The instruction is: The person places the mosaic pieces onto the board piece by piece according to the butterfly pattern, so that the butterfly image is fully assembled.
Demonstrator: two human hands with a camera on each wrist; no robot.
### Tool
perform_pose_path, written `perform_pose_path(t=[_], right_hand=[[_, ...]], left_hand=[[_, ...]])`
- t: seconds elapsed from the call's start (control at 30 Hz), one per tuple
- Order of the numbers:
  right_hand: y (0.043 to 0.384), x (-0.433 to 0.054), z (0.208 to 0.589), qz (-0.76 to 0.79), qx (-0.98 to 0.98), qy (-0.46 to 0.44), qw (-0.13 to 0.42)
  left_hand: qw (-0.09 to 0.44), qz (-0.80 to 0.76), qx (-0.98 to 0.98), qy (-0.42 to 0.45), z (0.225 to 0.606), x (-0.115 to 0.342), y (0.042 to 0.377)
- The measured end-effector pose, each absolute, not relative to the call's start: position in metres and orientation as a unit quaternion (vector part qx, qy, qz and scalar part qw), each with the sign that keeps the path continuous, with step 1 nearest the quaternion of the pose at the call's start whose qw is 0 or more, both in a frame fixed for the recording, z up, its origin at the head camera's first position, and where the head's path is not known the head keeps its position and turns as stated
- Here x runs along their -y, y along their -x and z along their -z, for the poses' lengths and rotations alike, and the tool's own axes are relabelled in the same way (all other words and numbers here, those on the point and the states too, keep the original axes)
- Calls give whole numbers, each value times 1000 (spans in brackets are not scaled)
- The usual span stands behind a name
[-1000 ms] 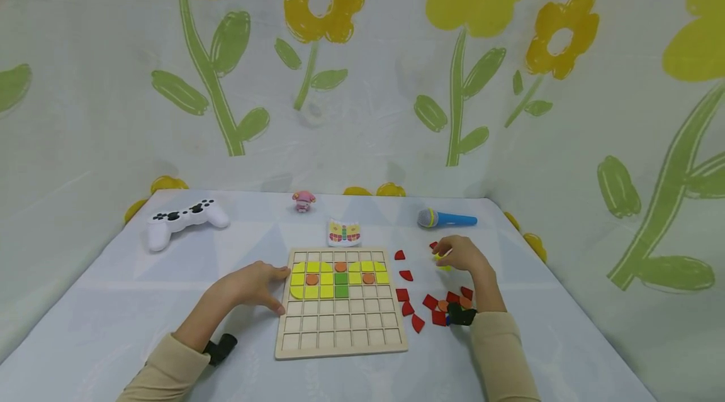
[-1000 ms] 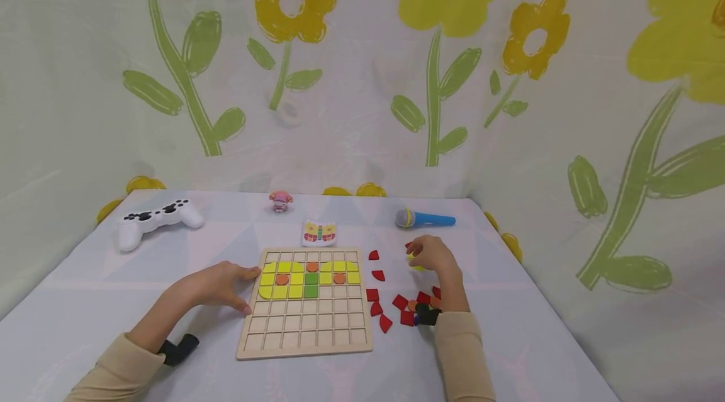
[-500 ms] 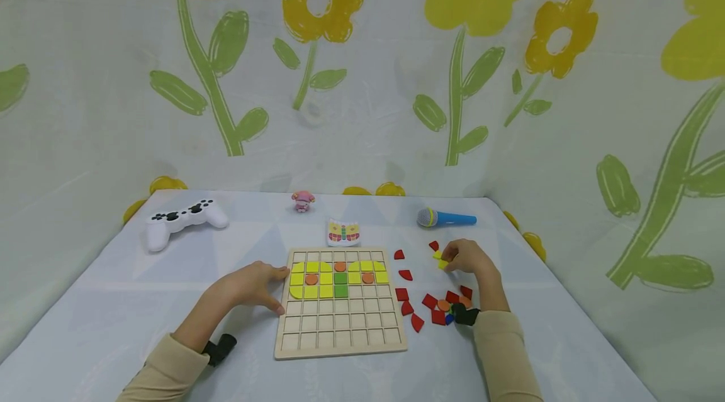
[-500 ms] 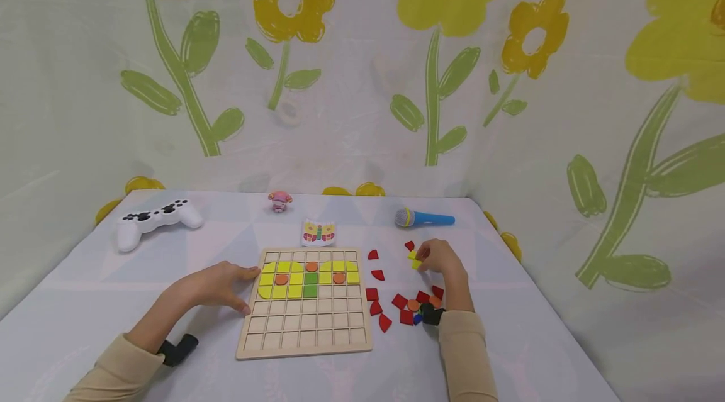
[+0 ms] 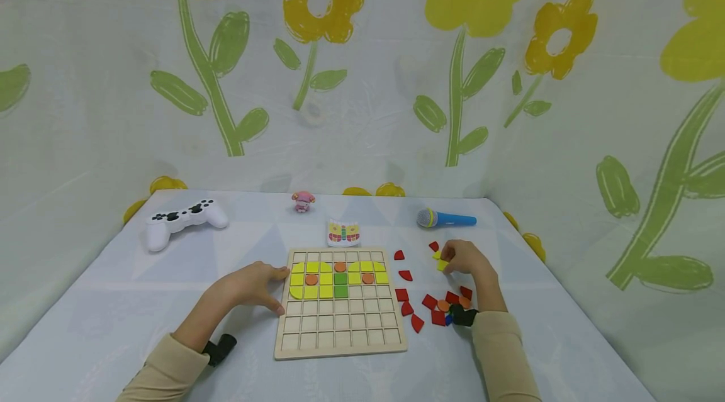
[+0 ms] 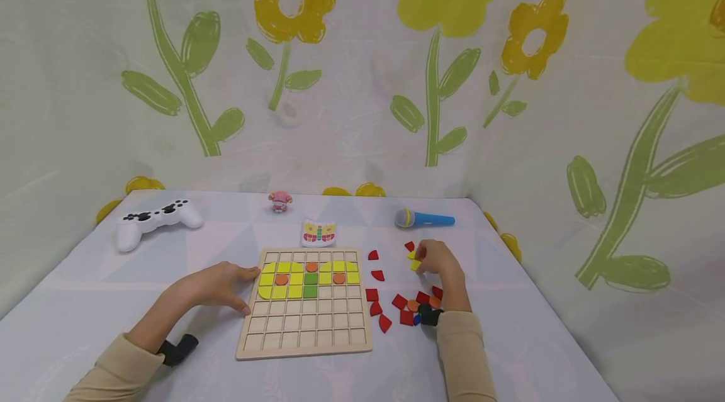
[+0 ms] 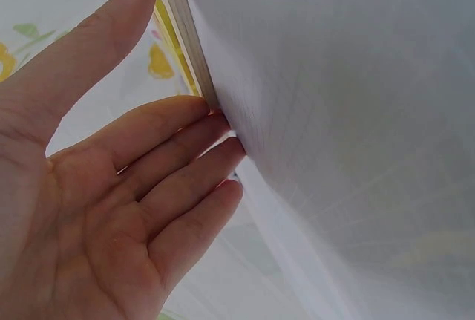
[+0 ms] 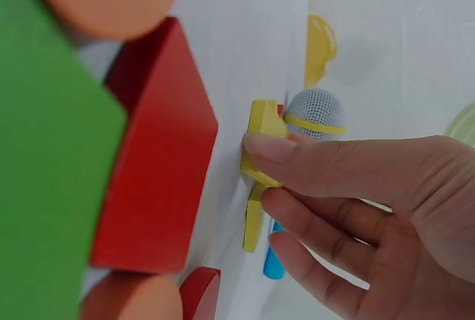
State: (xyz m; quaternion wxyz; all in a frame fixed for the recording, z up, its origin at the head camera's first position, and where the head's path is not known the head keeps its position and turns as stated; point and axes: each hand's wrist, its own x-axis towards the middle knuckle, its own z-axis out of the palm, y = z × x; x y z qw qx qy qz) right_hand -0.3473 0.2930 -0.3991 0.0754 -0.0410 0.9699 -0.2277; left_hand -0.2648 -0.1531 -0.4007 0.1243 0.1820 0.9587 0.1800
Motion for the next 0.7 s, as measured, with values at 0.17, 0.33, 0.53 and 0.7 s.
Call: perform_pose_path(t=[0.17, 0.33, 0.53, 0.7], right_hand=[[347, -290, 396, 218, -972, 52, 65], [344, -282, 389, 228, -970, 73, 37], [340, -260, 381, 230, -969, 87, 15], [333, -236, 375, 223, -969, 102, -29]], left_hand=[[125, -183, -958, -183, 400, 153, 265], [124, -183, -957, -188, 400, 153, 265], [124, -183, -957, -189, 400, 153, 264], [125, -185, -956, -188, 400, 153, 264]])
